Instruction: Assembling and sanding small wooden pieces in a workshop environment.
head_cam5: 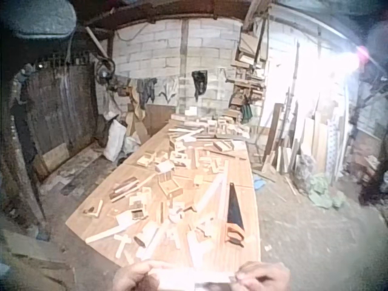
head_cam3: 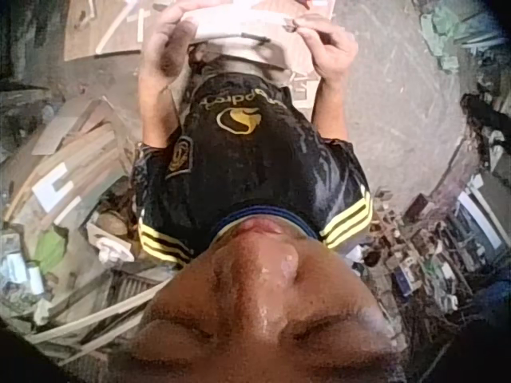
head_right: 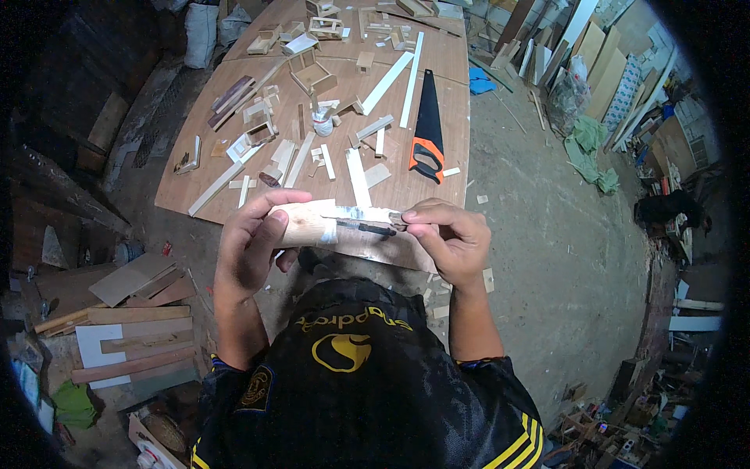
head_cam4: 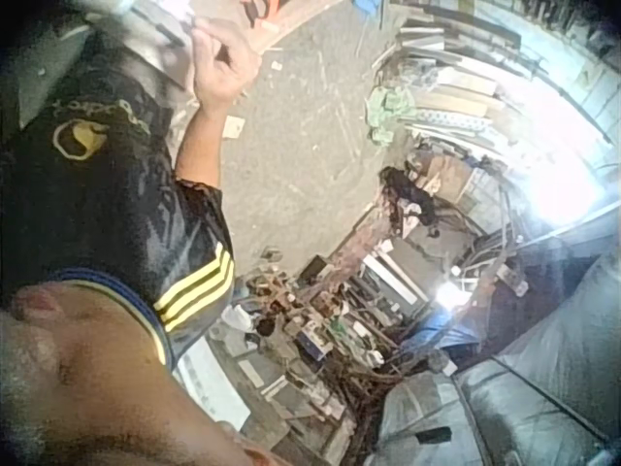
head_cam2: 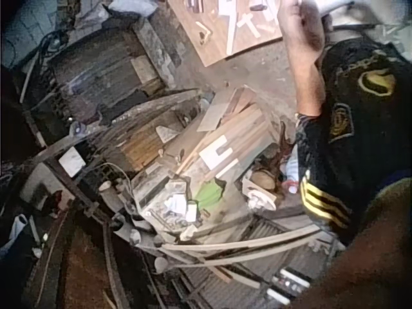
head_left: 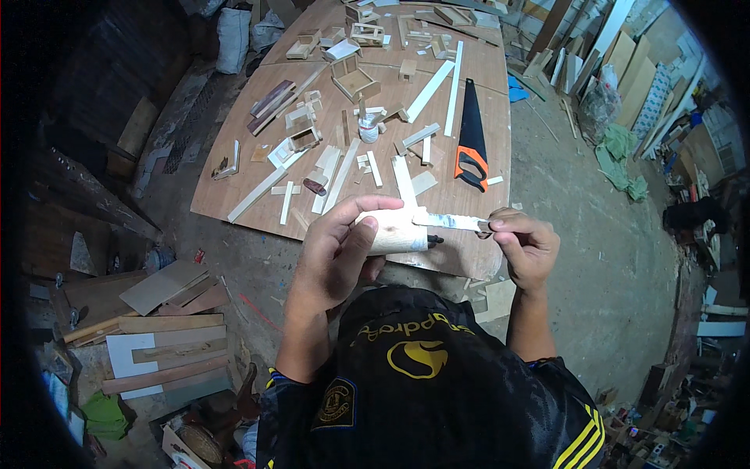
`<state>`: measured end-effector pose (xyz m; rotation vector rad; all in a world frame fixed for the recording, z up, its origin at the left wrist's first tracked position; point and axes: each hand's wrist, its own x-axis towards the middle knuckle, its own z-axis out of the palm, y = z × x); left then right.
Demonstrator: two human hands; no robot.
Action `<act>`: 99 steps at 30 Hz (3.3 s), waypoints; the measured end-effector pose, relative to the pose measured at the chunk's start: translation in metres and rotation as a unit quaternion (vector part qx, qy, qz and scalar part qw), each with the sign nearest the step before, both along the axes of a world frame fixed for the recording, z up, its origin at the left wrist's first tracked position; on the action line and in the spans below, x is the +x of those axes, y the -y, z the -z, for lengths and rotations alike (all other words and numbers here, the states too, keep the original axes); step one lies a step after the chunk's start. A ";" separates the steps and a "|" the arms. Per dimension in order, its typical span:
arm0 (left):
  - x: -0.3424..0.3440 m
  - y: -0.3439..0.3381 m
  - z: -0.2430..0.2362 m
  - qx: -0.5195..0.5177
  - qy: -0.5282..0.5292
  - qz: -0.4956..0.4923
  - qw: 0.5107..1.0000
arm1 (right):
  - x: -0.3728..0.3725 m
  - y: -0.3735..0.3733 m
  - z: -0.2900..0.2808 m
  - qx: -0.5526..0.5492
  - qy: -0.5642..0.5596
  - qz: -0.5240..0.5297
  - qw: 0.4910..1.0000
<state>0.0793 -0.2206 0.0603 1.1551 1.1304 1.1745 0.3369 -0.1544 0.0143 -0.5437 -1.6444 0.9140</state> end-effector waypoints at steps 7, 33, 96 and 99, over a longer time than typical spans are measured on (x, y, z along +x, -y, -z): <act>-0.002 -0.001 0.002 0.015 -0.040 -0.015 0.999 | 0.002 -0.001 0.005 -0.090 -0.036 -0.111 0.989; -0.009 0.005 0.008 0.005 -0.044 -0.025 0.999 | -0.018 0.003 -0.008 -0.237 -0.038 -0.096 0.966; -0.036 0.018 0.018 -0.040 0.090 -0.070 0.993 | -0.035 0.003 0.002 -0.094 0.004 -0.100 0.991; -0.037 0.018 0.020 -0.029 0.084 -0.058 0.994 | -0.030 0.000 0.003 -0.045 0.054 -0.159 0.985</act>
